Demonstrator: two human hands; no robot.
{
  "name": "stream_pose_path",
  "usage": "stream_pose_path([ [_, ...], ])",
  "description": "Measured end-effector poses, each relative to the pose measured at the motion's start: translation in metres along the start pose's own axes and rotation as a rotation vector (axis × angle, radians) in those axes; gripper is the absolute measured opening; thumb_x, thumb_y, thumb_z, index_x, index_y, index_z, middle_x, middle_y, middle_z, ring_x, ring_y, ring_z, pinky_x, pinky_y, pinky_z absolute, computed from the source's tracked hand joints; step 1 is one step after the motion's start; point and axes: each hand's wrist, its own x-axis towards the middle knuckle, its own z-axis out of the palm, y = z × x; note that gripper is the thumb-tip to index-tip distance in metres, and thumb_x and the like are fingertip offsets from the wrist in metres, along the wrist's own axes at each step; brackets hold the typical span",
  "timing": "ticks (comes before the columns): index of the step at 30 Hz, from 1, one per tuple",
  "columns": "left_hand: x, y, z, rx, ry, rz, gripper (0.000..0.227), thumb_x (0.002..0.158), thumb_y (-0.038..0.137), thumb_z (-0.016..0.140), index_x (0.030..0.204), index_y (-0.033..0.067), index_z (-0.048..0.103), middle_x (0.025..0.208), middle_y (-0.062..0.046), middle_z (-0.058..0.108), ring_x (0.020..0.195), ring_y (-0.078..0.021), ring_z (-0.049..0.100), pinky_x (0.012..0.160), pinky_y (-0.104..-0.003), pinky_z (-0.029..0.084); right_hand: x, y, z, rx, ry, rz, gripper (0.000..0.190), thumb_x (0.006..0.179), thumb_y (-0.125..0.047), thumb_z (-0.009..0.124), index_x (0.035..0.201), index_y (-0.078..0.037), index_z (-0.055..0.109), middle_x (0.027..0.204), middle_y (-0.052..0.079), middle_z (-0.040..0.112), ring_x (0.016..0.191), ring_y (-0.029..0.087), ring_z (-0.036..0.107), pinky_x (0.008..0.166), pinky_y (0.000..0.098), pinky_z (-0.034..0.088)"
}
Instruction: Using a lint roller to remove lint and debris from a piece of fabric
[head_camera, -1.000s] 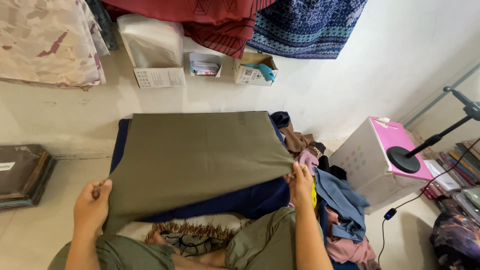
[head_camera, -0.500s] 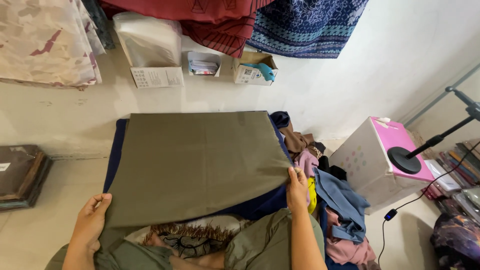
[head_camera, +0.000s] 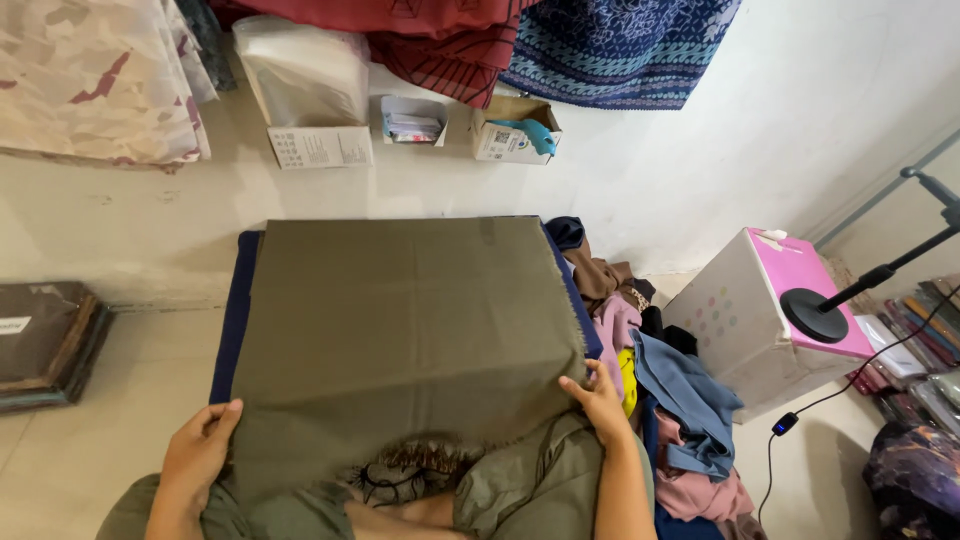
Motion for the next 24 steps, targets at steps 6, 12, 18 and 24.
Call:
stream_pose_path([
  [6,0.012,-0.016,0.002,0.006,0.038,-0.001,0.036,0.106,0.039,0.066,0.117,0.0065,0.078,0.107,-0.014,0.073,0.101,-0.0335,0.069,0.107,-0.053,0.055,0.012,0.013,-0.001,0.157,-0.028,-0.084,0.040,0.087,-0.004,0.077,0.118,-0.020,0.059,0.104,0.009,0.073,0.086,0.019,0.068,0.064,0.0329,0.055],
  [12,0.013,-0.014,0.015,0.455,0.305,0.303,0.032,0.102,0.040,0.065,0.120,0.0143,0.069,0.113,-0.007,0.069,0.104,-0.0324,0.068,0.087,-0.052,0.055,0.019,0.006,0.035,-0.583,0.382,-0.560,0.047,0.078,-0.024,0.079,0.122,-0.020,0.062,0.096,-0.001,0.066,0.086,0.023,0.062,0.085,0.0403,0.048],
  [18,0.033,0.043,0.077,0.617,0.270,0.893,0.044,0.102,0.040,0.058,0.132,0.0101,0.068,0.135,-0.012,0.069,0.131,-0.0295,0.060,0.112,-0.049,0.048,-0.052,-0.075,0.161,-0.623,-0.017,-1.205,0.043,0.093,-0.026,0.072,0.133,-0.012,0.066,0.140,0.020,0.061,0.129,0.039,0.057,0.107,0.0554,0.044],
  [24,0.088,0.046,0.096,1.008,0.152,0.838,0.067,0.104,0.062,0.039,0.160,0.0269,0.042,0.169,-0.006,0.038,0.156,-0.0350,0.035,0.125,-0.052,0.033,-0.031,-0.096,0.173,-1.143,-0.345,-1.040,0.059,0.105,-0.060,0.040,0.156,-0.031,0.046,0.162,0.015,0.039,0.151,0.039,0.035,0.116,0.0677,0.027],
])
